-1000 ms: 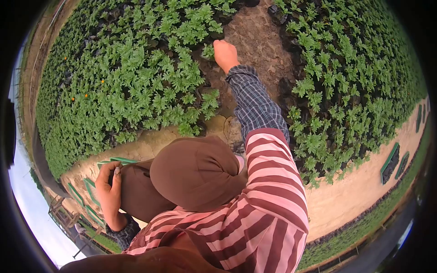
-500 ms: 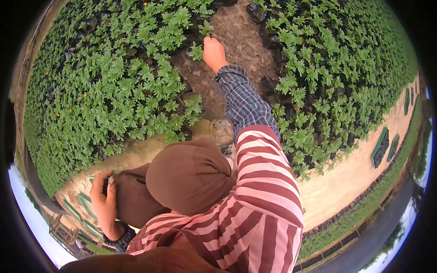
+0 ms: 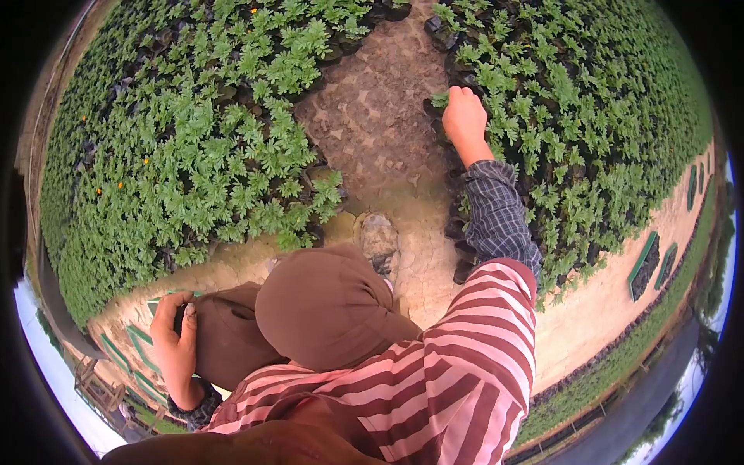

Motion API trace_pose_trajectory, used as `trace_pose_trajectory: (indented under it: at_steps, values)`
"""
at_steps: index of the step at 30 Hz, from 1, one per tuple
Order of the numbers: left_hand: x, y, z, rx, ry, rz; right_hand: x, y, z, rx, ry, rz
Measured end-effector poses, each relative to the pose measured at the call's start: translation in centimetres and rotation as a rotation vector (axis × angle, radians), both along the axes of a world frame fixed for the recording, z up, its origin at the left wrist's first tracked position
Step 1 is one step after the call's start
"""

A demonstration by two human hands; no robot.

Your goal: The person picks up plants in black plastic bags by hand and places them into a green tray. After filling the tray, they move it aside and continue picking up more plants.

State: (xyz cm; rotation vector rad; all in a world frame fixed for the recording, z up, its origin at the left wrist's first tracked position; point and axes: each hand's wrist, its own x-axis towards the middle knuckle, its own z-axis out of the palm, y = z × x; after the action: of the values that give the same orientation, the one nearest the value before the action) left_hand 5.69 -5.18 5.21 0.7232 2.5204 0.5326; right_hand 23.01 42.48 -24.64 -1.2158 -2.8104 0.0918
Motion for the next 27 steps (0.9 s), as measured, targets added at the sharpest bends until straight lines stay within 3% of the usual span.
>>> trace_pose_trajectory:
  at_steps: [3,5,13,17,20,27]
  values:
    - [-0.1,0.8,0.0,-0.009,0.001,-0.017,-6.9,-1.2,1.0,-0.232,0.265,0.01]
    - [-0.2,1.4,0.0,-0.019,0.0,-0.015,-12.3,-2.0,0.3,-0.498,0.279,-0.048]
    - [-1.1,3.1,-0.4,-0.063,-0.044,-0.025,-24.4,-4.0,-6.6,-0.518,0.336,-0.171]
    - [-1.5,3.4,-0.6,-0.083,-0.053,-0.003,-24.3,-3.2,-9.3,-0.435,0.34,-0.107]
    - [-1.6,3.5,-0.7,-0.086,-0.048,-0.018,-22.5,-3.2,-7.9,-0.415,0.34,-0.125]
    - [-1.2,3.3,-0.6,-0.078,-0.035,-0.001,-10.6,4.1,-6.5,-0.378,0.249,0.18]
